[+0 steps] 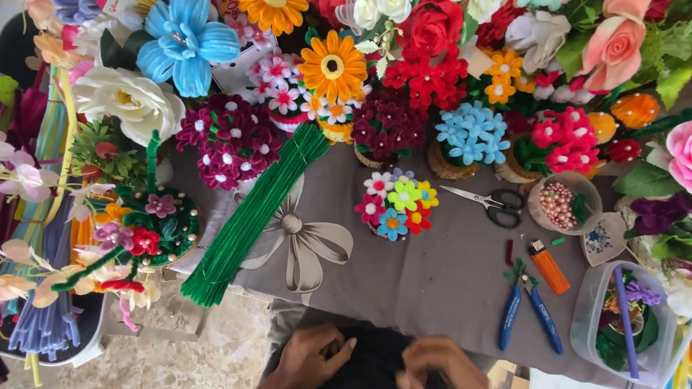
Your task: Assembling a decorative floral display by attaching small artificial flower heads to a base and handling green stems.
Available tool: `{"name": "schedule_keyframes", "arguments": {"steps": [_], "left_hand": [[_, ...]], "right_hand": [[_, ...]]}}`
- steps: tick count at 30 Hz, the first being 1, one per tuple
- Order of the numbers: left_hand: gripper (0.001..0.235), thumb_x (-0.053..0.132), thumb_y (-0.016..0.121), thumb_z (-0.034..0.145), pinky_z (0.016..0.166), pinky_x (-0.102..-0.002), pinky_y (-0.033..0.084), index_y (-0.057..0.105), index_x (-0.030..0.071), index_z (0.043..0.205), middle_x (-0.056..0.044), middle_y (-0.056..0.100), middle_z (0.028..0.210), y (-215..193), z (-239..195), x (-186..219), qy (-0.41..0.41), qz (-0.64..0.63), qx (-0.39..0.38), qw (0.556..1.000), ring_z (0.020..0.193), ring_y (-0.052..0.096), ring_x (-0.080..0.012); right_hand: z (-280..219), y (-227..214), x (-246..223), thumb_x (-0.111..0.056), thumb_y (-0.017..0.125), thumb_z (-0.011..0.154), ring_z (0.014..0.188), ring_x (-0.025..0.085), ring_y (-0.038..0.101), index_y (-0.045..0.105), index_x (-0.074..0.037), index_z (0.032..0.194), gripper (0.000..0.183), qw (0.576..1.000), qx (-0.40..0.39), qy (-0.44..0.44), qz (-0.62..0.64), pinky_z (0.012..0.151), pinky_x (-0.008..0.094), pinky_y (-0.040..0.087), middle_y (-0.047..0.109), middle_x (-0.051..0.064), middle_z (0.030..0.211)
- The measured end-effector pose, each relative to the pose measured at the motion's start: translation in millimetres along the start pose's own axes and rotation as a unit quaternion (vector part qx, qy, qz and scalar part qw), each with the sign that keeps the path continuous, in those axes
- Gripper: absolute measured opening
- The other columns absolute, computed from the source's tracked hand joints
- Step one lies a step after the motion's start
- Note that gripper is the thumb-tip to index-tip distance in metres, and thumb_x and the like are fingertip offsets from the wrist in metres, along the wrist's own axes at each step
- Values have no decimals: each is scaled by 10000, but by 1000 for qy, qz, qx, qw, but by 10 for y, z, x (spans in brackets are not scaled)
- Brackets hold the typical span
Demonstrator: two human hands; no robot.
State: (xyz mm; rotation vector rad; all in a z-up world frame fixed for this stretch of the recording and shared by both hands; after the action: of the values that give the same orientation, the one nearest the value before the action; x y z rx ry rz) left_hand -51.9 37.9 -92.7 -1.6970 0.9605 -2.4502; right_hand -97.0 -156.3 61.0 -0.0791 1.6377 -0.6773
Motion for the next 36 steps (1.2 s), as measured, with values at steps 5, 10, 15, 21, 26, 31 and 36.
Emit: {"name": "schedule_keyframes", "arguments": {"steps": [5,10,15,21,26,31,36], "left_hand": [[308,215,774,918,460,-333,408,594,134,681,-1,538,576,49,17,-9,-7,15,-6,1000,465,482,-151],[324,201,769,913,459,-322,411,572,139,663,11,538,574,38,18,18,2,10,3,1000,464,476,-141],[339,209,760,921,470,-338,422,541,148,670,7,520,566,44,48,-15,-2,24,0,1000,469,498,-152],[326,245,780,916,469,-330,438,589,150,669,11,552,564,90,6,-105,-36,19,-12,999,468,525,-141],[289,230,775,917,496,-328,473,618,124,699,-19,606,636,-275,47,477,78,42,57,994,511,586,-169],[440,479,529,1004,655,-465,449,593,178,690,-71,605,647,-589,285,146,-70,203,-108,971,664,611,-313],[275,304,746,935,888,-461,503,667,112,1116,-103,671,1163,-1899,761,719,3,416,203,886,988,606,-317]], "right_hand": [[-217,386,974,-222,786,840,461,20,547,724,-162,720,148,999,-5,-32,25,461,204,441,711,-38,623],[-436,826,1954,-308,776,874,498,37,572,712,-201,719,199,994,-100,27,-45,522,240,478,660,-79,605],[-291,843,2118,-319,801,864,517,30,563,680,-144,660,295,992,-74,80,-57,560,250,476,627,-43,519],[-277,843,2185,-360,771,891,517,14,516,650,-141,637,355,993,-69,66,-73,545,258,461,587,-63,515],[-300,809,2207,-302,831,844,503,27,459,641,-147,620,332,995,-43,62,-68,530,250,440,506,-56,505],[-250,743,1547,-291,855,792,456,18,427,687,-196,639,247,998,-37,-40,-42,457,219,410,518,-97,480],[-76,1046,586,-316,833,850,531,39,556,776,-178,831,150,984,-158,-81,28,516,221,499,724,-69,649]]}}
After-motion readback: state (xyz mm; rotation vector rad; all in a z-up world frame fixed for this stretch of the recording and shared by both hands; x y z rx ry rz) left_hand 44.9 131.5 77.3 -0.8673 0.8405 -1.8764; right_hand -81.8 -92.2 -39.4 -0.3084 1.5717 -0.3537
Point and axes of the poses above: each hand's wrist, its own z-axis towards the middle knuckle, its own y-axis out of the palm, x = y × z, the point moved 10 cm from there along z, towards the middle knuckle
